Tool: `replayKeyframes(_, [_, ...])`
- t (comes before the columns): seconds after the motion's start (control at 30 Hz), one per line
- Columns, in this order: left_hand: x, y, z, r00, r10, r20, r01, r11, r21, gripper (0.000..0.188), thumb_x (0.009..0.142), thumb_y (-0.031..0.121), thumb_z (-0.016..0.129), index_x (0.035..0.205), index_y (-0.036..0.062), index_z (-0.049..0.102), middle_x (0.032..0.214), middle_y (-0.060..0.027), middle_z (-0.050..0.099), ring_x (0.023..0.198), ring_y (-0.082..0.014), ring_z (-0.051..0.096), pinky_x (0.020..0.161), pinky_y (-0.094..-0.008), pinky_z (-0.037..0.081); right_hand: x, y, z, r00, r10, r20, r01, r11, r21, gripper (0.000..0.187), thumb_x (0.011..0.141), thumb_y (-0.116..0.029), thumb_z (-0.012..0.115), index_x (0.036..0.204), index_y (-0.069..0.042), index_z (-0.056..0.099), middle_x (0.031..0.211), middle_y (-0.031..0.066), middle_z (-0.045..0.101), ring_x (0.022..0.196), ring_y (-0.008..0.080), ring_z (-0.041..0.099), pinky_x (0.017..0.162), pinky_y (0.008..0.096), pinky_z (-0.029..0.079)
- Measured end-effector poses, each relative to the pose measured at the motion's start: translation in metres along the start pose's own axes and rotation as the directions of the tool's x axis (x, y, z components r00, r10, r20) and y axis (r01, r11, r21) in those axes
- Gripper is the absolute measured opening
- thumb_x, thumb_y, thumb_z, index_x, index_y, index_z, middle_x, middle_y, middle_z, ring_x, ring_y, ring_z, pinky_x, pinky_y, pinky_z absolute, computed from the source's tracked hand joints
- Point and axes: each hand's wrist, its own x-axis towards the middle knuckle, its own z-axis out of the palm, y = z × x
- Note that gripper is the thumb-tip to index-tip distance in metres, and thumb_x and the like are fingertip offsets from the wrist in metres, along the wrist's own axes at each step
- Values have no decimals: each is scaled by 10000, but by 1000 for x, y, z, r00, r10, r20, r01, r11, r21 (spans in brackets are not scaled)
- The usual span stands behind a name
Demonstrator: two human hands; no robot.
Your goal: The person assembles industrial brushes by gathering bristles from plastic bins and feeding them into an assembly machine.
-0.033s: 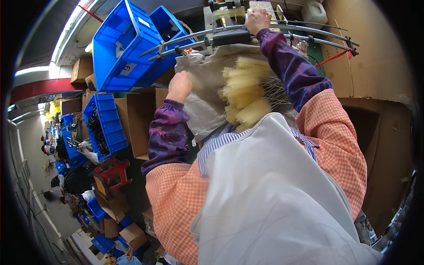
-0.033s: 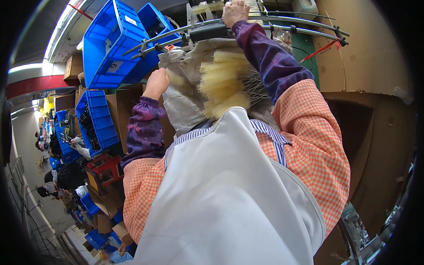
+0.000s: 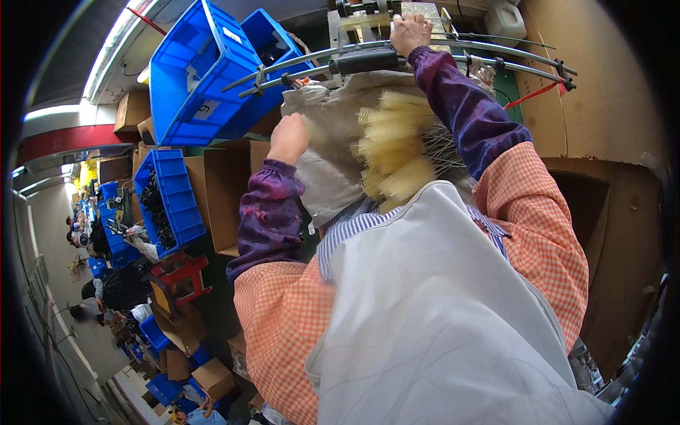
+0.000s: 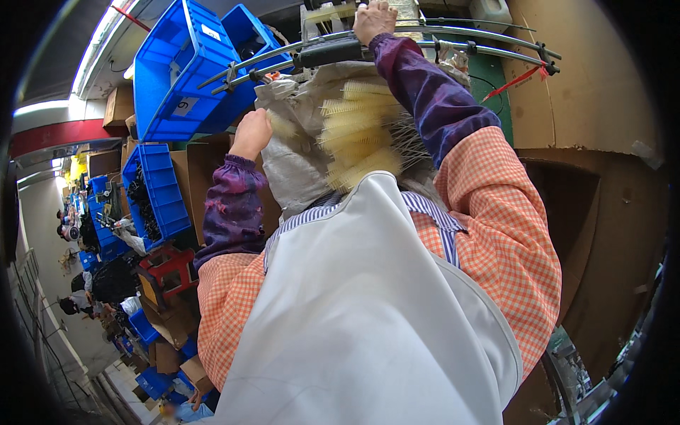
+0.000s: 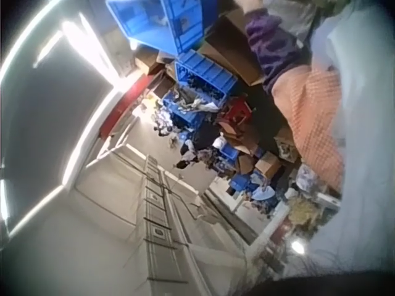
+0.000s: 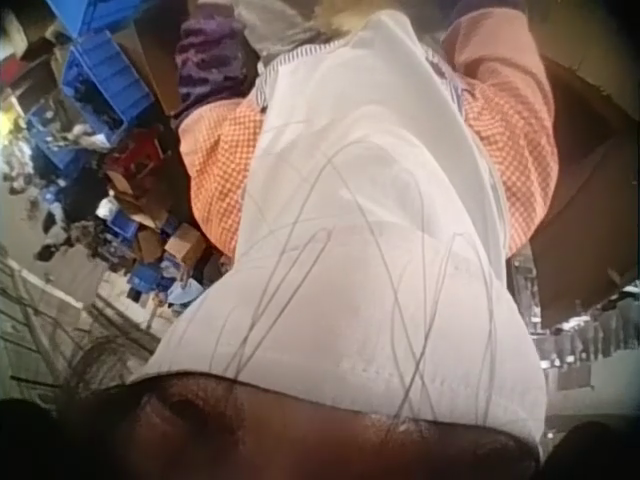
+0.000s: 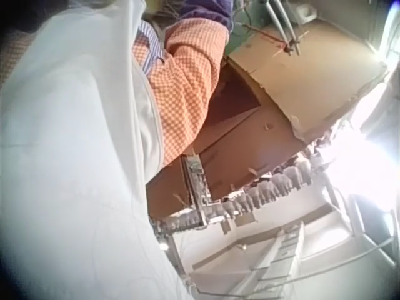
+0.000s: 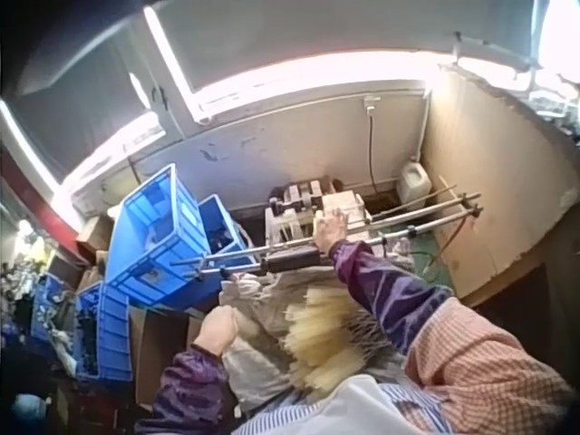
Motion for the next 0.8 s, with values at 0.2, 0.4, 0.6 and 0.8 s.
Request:
replayKeyframes(0.2, [-15,0,-42,1000,12,24,-14,997,78,190,795,120,474,766,-14,605,809,-227,606,809,-366,594,705,-434,485,-1,2,2,1000,-8,-5,8,1000,-5,218,760,-219,501,929,-143,616,967,75,583,983,250,513,837,466,315])
replayKeyframes(0.4, [-43,-42,-113,994,35,-104,-46,993,-112,216,831,181,478,833,9,609,820,-218,597,759,-354,588,645,-414,472,-4,58,-7,996,-31,78,39,994,-101,249,764,-225,508,985,-160,602,965,47,584,965,238,531,815,457,338])
replayKeyframes(0.6, [-87,-53,-174,987,-153,39,145,775,-615,258,883,197,483,1030,9,583,751,-27,585,662,-87,556,597,-213,450,-4,110,10,1000,-11,24,13,997,-73,354,761,-215,514,1110,-182,565,1018,44,558,976,227,536,819,433,367])
replayKeyframes(0.8, [-78,-20,-162,998,45,-33,-54,647,-761,237,869,123,497,1060,9,578,773,-25,599,641,-83,551,582,-209,457,8,154,27,998,66,-11,-65,996,65,273,784,-227,494,1033,-148,571,1020,104,554,937,300,561,780,432,449])
